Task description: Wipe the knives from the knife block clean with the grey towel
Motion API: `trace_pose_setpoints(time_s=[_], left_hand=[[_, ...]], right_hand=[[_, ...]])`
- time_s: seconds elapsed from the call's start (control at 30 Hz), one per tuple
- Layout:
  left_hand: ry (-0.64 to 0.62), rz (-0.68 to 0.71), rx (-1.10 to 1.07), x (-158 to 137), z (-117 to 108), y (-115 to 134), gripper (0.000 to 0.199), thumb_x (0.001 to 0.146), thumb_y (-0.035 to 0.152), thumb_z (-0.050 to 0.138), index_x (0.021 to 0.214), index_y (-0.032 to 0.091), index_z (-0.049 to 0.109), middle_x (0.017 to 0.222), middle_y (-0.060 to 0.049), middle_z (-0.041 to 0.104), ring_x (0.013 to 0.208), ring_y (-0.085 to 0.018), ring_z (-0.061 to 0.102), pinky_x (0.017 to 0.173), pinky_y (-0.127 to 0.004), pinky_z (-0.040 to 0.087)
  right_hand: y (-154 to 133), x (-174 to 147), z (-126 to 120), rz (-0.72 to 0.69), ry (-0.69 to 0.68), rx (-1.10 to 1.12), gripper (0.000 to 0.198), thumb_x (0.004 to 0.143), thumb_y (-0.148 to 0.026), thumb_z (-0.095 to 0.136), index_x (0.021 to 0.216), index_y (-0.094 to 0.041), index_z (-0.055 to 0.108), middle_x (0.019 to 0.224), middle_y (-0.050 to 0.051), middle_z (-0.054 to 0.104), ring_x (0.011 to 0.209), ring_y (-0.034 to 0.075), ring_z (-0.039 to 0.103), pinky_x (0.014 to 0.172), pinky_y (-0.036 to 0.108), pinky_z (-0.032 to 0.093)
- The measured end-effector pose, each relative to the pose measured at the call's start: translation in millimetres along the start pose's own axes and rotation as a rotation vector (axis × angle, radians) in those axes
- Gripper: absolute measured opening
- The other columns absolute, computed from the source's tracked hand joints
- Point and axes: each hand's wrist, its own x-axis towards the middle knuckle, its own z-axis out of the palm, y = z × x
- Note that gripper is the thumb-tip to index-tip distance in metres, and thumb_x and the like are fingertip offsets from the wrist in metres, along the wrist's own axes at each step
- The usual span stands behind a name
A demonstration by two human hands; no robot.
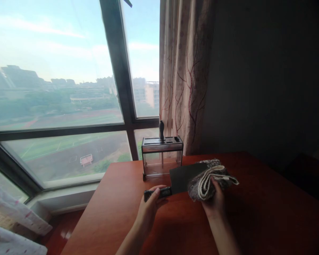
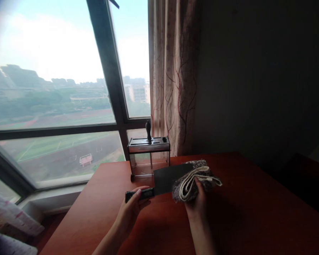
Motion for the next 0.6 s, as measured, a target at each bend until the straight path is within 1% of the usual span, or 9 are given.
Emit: trace_pose_setpoints(time_s=[0.07,0.13,0.2,0.27,0.33,0.4,0.43,0.5,0.6], left_hand=[[0.033,-0.006,-0.037,4.3,-6.7,4.7,0.042,0.069,0.046,0.072,0.095,0.013,0.069,0.094,-0.014,0.074,0.087,-0.028,0.069,0.073,-0.034,0.050],[0.067,-0.002,-0.041,8.0,-12.2,10.6,0.042,0.069,0.047,0.072,0.094,0.014,0.069,0.092,-0.012,0.074,0.085,-0.027,0.070,0.073,-0.033,0.050],[0.101,0.010,-0.025,10.0,-15.7,17.0,0.042,0.068,0.048,0.072,0.094,0.015,0.069,0.093,-0.012,0.075,0.086,-0.027,0.070,0.073,-0.033,0.050],[0.122,0.025,0.008,10.5,-17.3,22.8,0.043,0.067,0.049,0.072,0.093,0.015,0.069,0.094,-0.012,0.075,0.088,-0.027,0.070,0.073,-0.032,0.049],[0.137,0.038,0.050,10.1,-17.7,27.0,0.045,0.066,0.050,0.072,0.093,0.014,0.069,0.094,-0.013,0.075,0.088,-0.029,0.070,0.074,-0.033,0.049],[0.148,0.046,0.096,9.6,-17.2,28.8,0.045,0.066,0.049,0.073,0.094,0.014,0.069,0.095,-0.014,0.075,0.088,-0.029,0.070,0.074,-0.034,0.049],[0.152,0.045,0.114,9.3,-16.6,28.7,0.045,0.065,0.049,0.074,0.094,0.014,0.070,0.095,-0.014,0.074,0.087,-0.030,0.070,0.074,-0.034,0.049],[0.152,0.039,0.128,8.9,-14.7,26.5,0.045,0.065,0.048,0.074,0.095,0.014,0.070,0.097,-0.015,0.074,0.087,-0.029,0.070,0.074,-0.034,0.049],[0.117,0.033,0.099,8.2,-11.4,21.1,0.046,0.064,0.048,0.075,0.093,0.013,0.070,0.092,-0.014,0.075,0.084,-0.028,0.070,0.072,-0.034,0.050]], right_hand=[[-3.4,-1.1,-2.2,-0.089,0.004,-0.042,0.035,0.072,-0.027,0.071,0.106,-0.028,0.065,0.090,-0.008,0.074,0.086,0.012,0.068,0.078,0.026,0.055],[-3.6,-5.3,-4.7,-0.226,0.016,-0.120,0.042,0.069,-0.028,0.074,0.109,-0.028,0.063,0.091,-0.008,0.073,0.086,0.013,0.067,0.077,0.026,0.055],[-1.4,-10.2,-6.8,-0.379,-0.020,-0.313,0.047,0.063,-0.025,0.078,0.108,-0.027,0.064,0.095,-0.006,0.072,0.089,0.016,0.067,0.081,0.029,0.054],[3.0,-14.0,-7.1,-0.540,-0.176,-0.635,0.052,0.059,-0.021,0.080,0.108,-0.027,0.065,0.107,-0.002,0.070,0.104,0.023,0.063,0.093,0.036,0.048],[9.7,-15.5,-5.1,-0.709,-0.416,-1.004,0.061,0.059,-0.017,0.078,0.117,-0.027,0.062,0.127,0.002,0.061,0.123,0.031,0.049,0.107,0.047,0.034],[18.2,-16.1,-1.2,-0.882,-0.599,-1.312,0.072,0.063,-0.016,0.073,0.130,-0.026,0.052,0.143,0.005,0.046,0.135,0.035,0.034,0.113,0.055,0.017],[22.7,-16.9,0.9,-0.951,-0.639,-1.429,0.075,0.065,-0.015,0.070,0.135,-0.025,0.046,0.147,0.006,0.040,0.137,0.035,0.029,0.114,0.057,0.013],[31.6,-20.9,5.0,-1.048,-0.660,-1.599,0.079,0.068,-0.013,0.064,0.142,-0.022,0.037,0.150,0.008,0.034,0.139,0.035,0.026,0.113,0.059,0.011],[43.2,-34.9,10.7,-1.133,-0.714,-1.723,0.081,0.069,-0.012,0.058,0.145,-0.020,0.030,0.152,0.009,0.030,0.141,0.034,0.021,0.113,0.058,0.010]])
